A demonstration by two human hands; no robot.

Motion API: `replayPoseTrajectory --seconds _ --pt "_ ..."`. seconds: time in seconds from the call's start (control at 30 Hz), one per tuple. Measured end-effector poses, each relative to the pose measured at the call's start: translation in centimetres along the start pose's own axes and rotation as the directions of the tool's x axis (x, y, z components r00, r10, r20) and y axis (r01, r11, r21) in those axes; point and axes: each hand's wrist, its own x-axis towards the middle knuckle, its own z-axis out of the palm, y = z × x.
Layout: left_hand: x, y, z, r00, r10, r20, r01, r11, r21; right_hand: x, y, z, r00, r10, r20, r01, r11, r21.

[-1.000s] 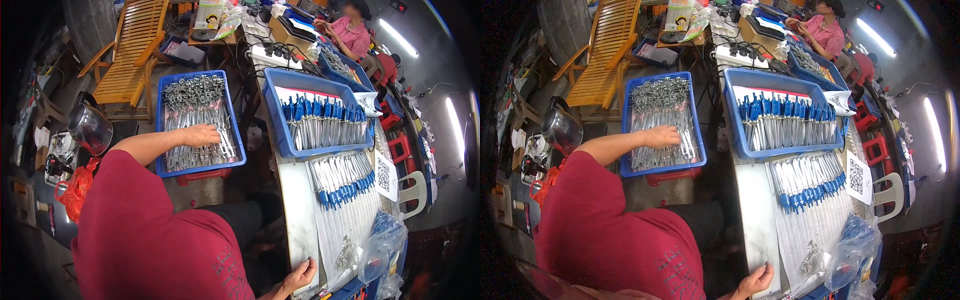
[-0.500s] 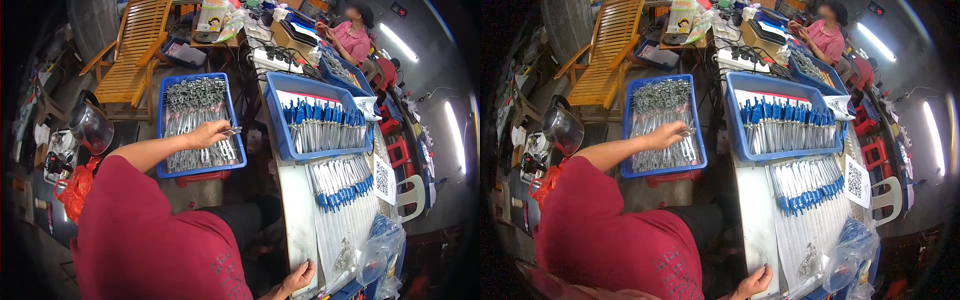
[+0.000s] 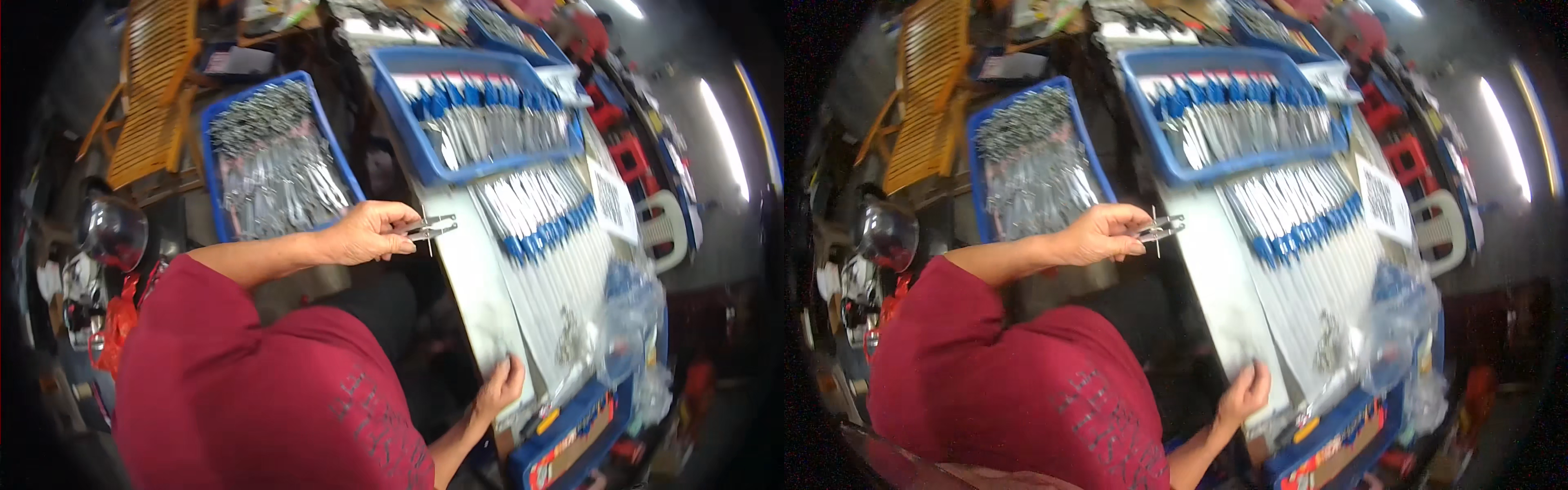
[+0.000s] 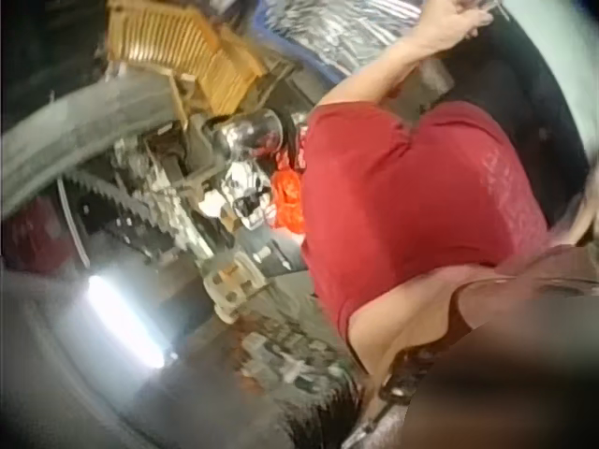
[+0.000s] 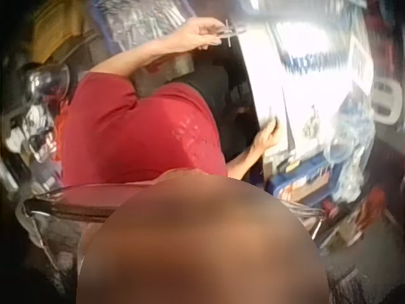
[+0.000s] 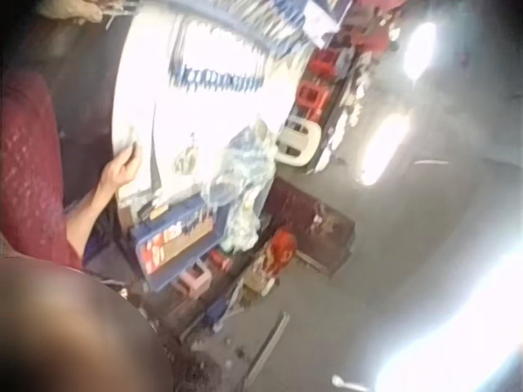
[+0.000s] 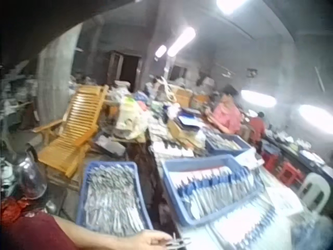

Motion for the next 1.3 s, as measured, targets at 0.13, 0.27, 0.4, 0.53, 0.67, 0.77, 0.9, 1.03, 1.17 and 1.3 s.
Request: replayPoseTrajectory --seconds 0.13,0.27,0.4,0.53,0.67,0.77,0.9,1.03,1.17,1.3 --pt "0.6 -0.3 4.0 0.994 -0.036 0.102 0.037 0.999 0.001 0.2 -2.3 0.8 0.996 0.070 0.049 -0.074 0.995 0.072" --pt "1.2 -1.1 7.4 0.973 -0.111 0.201 0.116 0.993 -0.011 -0.4 -4.5 1.9 0.979 0.159 0.130 -0.188 0.950 0.251" --pt "0.9 -2.2 10.0 0.957 -0.118 0.265 0.131 0.991 -0.031 -0.1 -7.9 2.1 0.947 0.227 0.226 -0.317 0.761 0.566" --pt "0.7 -2.9 11.4 0.938 -0.128 0.323 0.166 0.982 -0.093 0.1 -8.3 2.6 0.949 0.242 0.205 -0.317 0.711 0.628" --pt "0.5 -3.1 12.2 0.944 -0.109 0.311 0.139 0.987 -0.078 0.2 -8.3 3.0 0.950 0.277 0.145 -0.302 0.689 0.659" --pt "0.4 -2.8 12.5 0.940 -0.117 0.320 0.143 0.988 -0.058 -0.3 -7.8 2.9 0.944 0.273 0.184 -0.323 0.663 0.675" --pt "0.5 -3.0 12.7 0.930 -0.125 0.345 0.165 0.982 -0.089 -0.5 -7.8 2.7 0.931 0.308 0.196 -0.358 0.659 0.662" --pt "0.6 -2.8 12.9 0.926 -0.141 0.350 0.181 0.980 -0.084 -0.7 -7.8 2.4 0.920 0.331 0.210 -0.381 0.629 0.677" --pt "0.8 -3.1 12.9 0.907 -0.151 0.393 0.208 0.972 -0.108 -0.6 -7.8 2.2 0.915 0.335 0.226 -0.396 0.633 0.665" --pt "0.9 -3.5 13.1 0.920 -0.131 0.369 0.193 0.972 -0.136 -0.5 -7.7 2.2 0.903 0.353 0.245 -0.424 0.640 0.641"
